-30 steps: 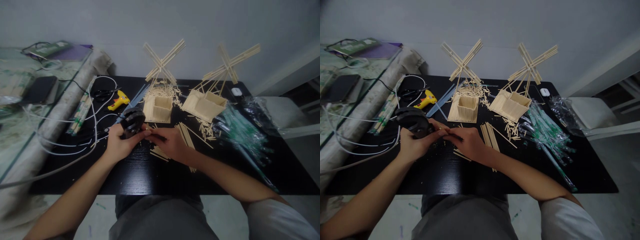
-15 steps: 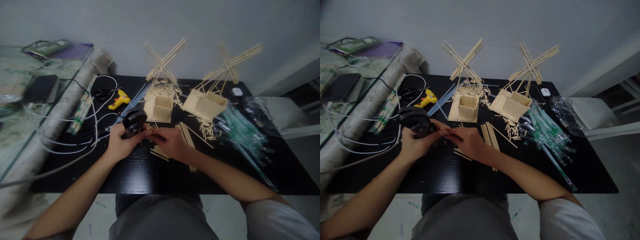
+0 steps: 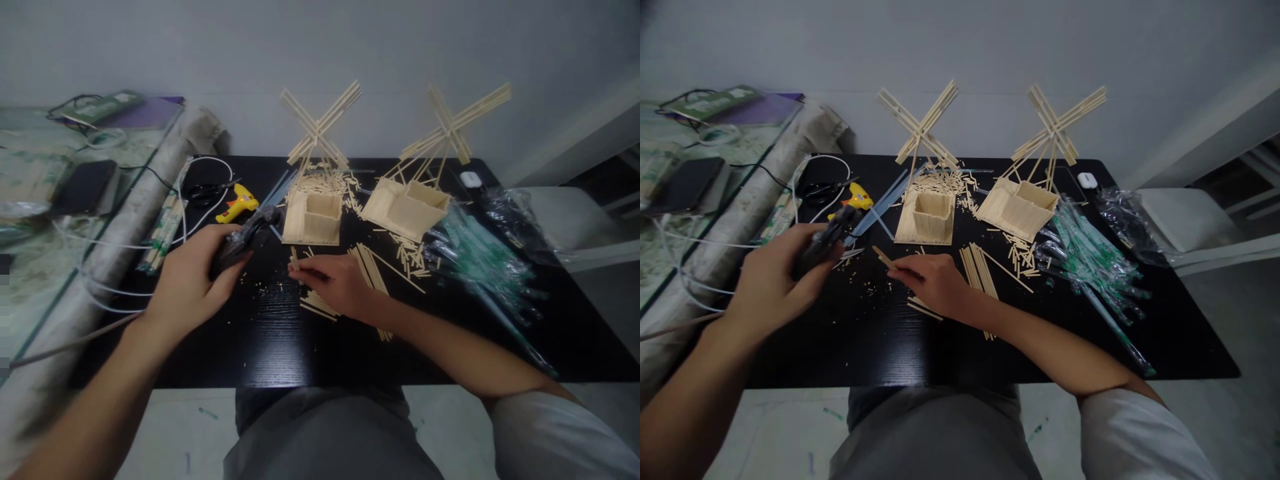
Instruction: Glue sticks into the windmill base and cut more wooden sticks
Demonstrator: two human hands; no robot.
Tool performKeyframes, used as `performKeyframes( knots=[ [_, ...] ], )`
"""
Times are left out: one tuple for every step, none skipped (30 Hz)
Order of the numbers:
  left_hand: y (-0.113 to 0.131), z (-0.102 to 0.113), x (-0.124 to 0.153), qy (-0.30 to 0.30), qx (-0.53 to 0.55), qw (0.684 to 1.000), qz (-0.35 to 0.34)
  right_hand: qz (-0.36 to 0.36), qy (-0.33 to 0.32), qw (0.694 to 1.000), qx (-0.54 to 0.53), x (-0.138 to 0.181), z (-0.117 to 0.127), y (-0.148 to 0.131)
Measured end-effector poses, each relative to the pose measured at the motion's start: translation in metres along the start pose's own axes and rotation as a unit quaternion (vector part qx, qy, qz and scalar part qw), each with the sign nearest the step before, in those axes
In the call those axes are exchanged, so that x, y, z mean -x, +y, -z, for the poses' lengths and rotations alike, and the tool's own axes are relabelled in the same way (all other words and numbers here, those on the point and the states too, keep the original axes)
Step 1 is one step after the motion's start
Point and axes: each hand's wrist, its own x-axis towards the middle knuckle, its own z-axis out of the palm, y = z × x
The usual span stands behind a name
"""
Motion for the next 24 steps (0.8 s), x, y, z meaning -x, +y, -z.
performKeyframes(
  knots=[
    [0.000, 0.005, 0.000, -0.026, -0.049, 0.998, -0.010, -0.001, 0.001, 1.000, -0.001, 0.000, 0.000, 0.000],
    [0.000, 0.010, 0.000, -0.057, -0.099, 0.993, -0.014, -0.001, 0.001, 1.000, -0.002, 0.000, 0.000, 0.000],
    [0.001, 0.014, 0.000, -0.079, -0.145, 0.986, -0.019, 0.001, 0.001, 1.000, -0.002, 0.000, 0.000, 0.000],
    [0.002, 0.016, 0.000, -0.095, -0.183, 0.978, -0.025, 0.004, 0.001, 1.000, -0.003, 0.000, 0.000, 0.000],
    [0.004, 0.018, -0.001, -0.103, -0.213, 0.971, -0.032, 0.009, 0.002, 1.000, -0.003, 0.000, 0.000, 0.000],
    [0.005, 0.019, -0.002, -0.106, -0.233, 0.966, -0.043, 0.016, 0.006, 1.000, -0.001, 0.000, 0.000, -0.001],
    [0.006, 0.019, -0.002, -0.110, -0.245, 0.962, -0.054, 0.024, 0.010, 1.000, 0.003, 0.000, 0.000, -0.001],
    [0.007, 0.018, -0.003, -0.113, -0.251, 0.959, -0.066, 0.030, 0.013, 0.999, 0.007, 0.000, 0.000, -0.001],
    [0.008, 0.017, -0.004, -0.115, -0.255, 0.957, -0.078, 0.034, 0.015, 0.999, 0.013, 0.000, 0.000, 0.000],
    [0.009, 0.016, -0.004, -0.115, -0.260, 0.955, -0.088, 0.037, 0.014, 0.999, 0.020, 0.000, 0.000, 0.001],
    [0.010, 0.016, -0.005, -0.117, -0.267, 0.952, -0.095, 0.038, 0.011, 0.999, 0.028, 0.001, 0.000, 0.001],
    [0.011, 0.016, -0.006, -0.119, -0.276, 0.949, -0.100, 0.038, 0.007, 0.999, 0.035, 0.001, 0.001, 0.002],
    [0.012, 0.016, -0.006, -0.120, -0.288, 0.945, -0.103, 0.036, 0.004, 0.999, 0.041, 0.001, 0.001, 0.003],
    [0.014, 0.016, -0.007, -0.126, -0.301, 0.939, -0.105, 0.035, 0.002, 0.998, 0.046, 0.001, 0.001, 0.003],
    [0.015, 0.017, -0.007, -0.131, -0.314, 0.934, -0.106, 0.035, -0.002, 0.998, 0.049, 0.001, 0.002, 0.004],
    [0.016, 0.018, -0.008, -0.136, -0.326, 0.930, -0.107, 0.034, -0.006, 0.998, 0.050, 0.001, 0.002, 0.004],
    [0.017, 0.019, -0.009, -0.139, -0.334, 0.926, -0.109, 0.034, -0.007, 0.998, 0.050, 0.001, 0.002, 0.003],
    [0.018, 0.020, -0.009, -0.142, -0.340, 0.923, -0.111, 0.034, -0.008, 0.998, 0.050, 0.001, 0.002, 0.003],
    [0.019, 0.021, -0.009, -0.143, -0.343, 0.922, -0.111, 0.034, -0.007, 0.998, 0.049, 0.000, 0.002, 0.003],
    [0.019, 0.021, -0.010, -0.146, -0.347, 0.920, -0.111, 0.035, -0.004, 0.998, 0.047, 0.000, 0.002, 0.002],
    [0.020, 0.021, -0.010, -0.148, -0.350, 0.918, -0.111, 0.035, -0.002, 0.998, 0.045, -0.001, 0.002, 0.002],
    [0.020, 0.021, -0.010, -0.152, -0.354, 0.916, -0.110, 0.036, 0.000, 0.998, 0.041, -0.001, 0.002, 0.001],
    [0.020, 0.021, -0.010, -0.154, -0.358, 0.915, -0.108, 0.039, 0.002, 0.999, 0.037, -0.002, 0.002, 0.001],
    [0.019, 0.021, -0.010, -0.155, -0.362, 0.913, -0.106, 0.043, 0.004, 0.999, 0.033, -0.002, 0.002, 0.001]
  ],
)
